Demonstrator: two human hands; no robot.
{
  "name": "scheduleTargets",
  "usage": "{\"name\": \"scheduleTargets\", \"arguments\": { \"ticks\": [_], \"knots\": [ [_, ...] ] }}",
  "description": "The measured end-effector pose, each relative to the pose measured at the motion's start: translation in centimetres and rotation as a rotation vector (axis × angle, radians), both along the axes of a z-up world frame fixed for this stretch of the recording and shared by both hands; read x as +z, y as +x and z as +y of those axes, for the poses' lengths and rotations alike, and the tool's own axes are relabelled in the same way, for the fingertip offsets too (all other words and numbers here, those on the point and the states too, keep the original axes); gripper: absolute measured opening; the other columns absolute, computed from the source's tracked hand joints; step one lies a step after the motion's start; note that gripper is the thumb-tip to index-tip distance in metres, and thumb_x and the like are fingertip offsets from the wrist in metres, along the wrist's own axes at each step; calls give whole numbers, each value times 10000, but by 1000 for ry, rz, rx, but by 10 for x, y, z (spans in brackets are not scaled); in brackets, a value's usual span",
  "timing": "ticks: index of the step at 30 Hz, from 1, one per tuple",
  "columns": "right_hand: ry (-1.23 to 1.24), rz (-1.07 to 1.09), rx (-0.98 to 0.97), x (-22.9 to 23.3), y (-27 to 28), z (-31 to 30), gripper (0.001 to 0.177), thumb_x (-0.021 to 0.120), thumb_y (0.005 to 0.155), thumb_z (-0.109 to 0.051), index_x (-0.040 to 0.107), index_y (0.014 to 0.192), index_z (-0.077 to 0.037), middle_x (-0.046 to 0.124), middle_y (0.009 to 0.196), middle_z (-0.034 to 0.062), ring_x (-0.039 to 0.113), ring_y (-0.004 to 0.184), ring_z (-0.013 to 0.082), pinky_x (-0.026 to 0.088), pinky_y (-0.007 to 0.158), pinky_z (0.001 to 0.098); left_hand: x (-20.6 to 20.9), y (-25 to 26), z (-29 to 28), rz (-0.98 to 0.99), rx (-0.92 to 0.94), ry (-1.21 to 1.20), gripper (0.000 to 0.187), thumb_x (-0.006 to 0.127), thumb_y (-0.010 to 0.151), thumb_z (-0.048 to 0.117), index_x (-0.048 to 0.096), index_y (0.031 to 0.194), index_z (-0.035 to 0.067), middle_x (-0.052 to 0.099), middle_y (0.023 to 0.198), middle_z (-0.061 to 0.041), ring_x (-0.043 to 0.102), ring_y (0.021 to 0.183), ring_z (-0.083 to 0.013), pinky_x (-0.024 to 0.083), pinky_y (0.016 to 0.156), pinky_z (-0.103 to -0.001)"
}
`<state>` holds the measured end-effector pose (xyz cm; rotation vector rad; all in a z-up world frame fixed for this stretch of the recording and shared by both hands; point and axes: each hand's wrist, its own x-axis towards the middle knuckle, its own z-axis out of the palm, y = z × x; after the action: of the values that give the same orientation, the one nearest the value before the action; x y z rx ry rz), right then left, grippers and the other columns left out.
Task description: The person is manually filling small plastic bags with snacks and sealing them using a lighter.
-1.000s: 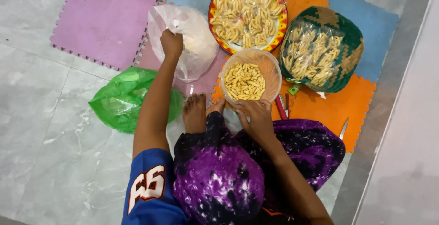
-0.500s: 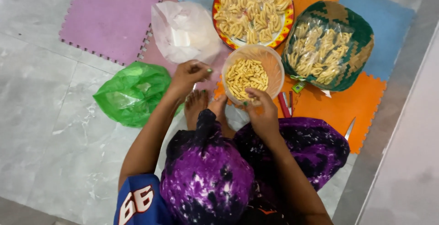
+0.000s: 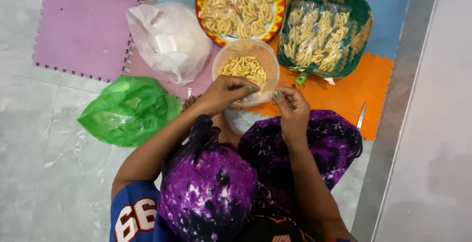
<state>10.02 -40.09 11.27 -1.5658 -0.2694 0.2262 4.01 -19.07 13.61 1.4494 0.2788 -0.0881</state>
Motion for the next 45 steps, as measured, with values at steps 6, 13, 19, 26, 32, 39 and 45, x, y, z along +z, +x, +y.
{"name": "scheduleTargets", "arguments": {
  "ticks": [6, 13, 19, 26, 32, 39, 45],
  "knots": [
    [-42, -131, -93, 29, -9, 3, 415, 729, 977, -148, 579, 1323, 22, 602, 1079, 83, 565, 1029, 157, 486, 941, 340, -14, 4, -8, -37, 41, 251, 178, 765, 890, 204, 820, 1016, 92, 739, 745, -74, 659, 722, -125, 549, 672, -290],
    [-256, -640, -61, 25, -13, 1, 198, 798, 927, -137, 743, 1093, -45, 623, 1040, 94, 614, 1018, 290, 482, 927, 401, -12, 6, -15, -24, 81, 375, 169, 817, 842, 237, 784, 827, 72, 691, 607, -62, 636, 590, -173, 507, 585, -300],
    [-248, -631, 57, 21, -20, 13, 356, 866, 873, -197, 731, 1166, -46, 658, 1105, 131, 655, 1044, 348, 511, 930, 460, -29, 5, -18, -2, 10, 435, 156, 804, 810, 273, 757, 732, 145, 676, 555, 6, 654, 555, -162, 518, 566, -294],
    [-251, -558, 79, 16, -19, 9, 297, 822, 918, -123, 727, 1174, -6, 709, 1059, 167, 692, 933, 350, 546, 830, 458, -18, -6, -16, 31, -94, 186, 245, 658, 989, 252, 788, 944, 50, 772, 767, -99, 709, 722, -177, 563, 681, -315],
    [-251, -601, 60, 20, -17, 11, 225, 808, 924, -106, 745, 1126, -31, 687, 1159, 150, 684, 1049, 367, 544, 897, 468, -12, -9, -11, 81, -70, 133, 320, 612, 944, 131, 702, 1165, -83, 776, 869, -176, 727, 817, -200, 591, 717, -309],
    [-211, -559, 53, 12, -20, 19, 252, 815, 925, -185, 750, 1127, -49, 696, 1129, 142, 705, 997, 340, 560, 846, 414, -24, -9, -12, -15, 3, 273, 167, 724, 920, 181, 771, 921, 21, 741, 698, -85, 671, 579, -134, 557, 584, -265],
    [-32, -227, 106, -7, -24, 18, 238, 777, 905, 34, 719, 1135, 43, 707, 1082, 175, 736, 980, 286, 596, 861, 377, -5, -10, -19, -71, -8, 264, 199, 621, 988, 111, 785, 1030, 8, 758, 786, -135, 704, 701, -192, 580, 669, -332]
  ]
}}
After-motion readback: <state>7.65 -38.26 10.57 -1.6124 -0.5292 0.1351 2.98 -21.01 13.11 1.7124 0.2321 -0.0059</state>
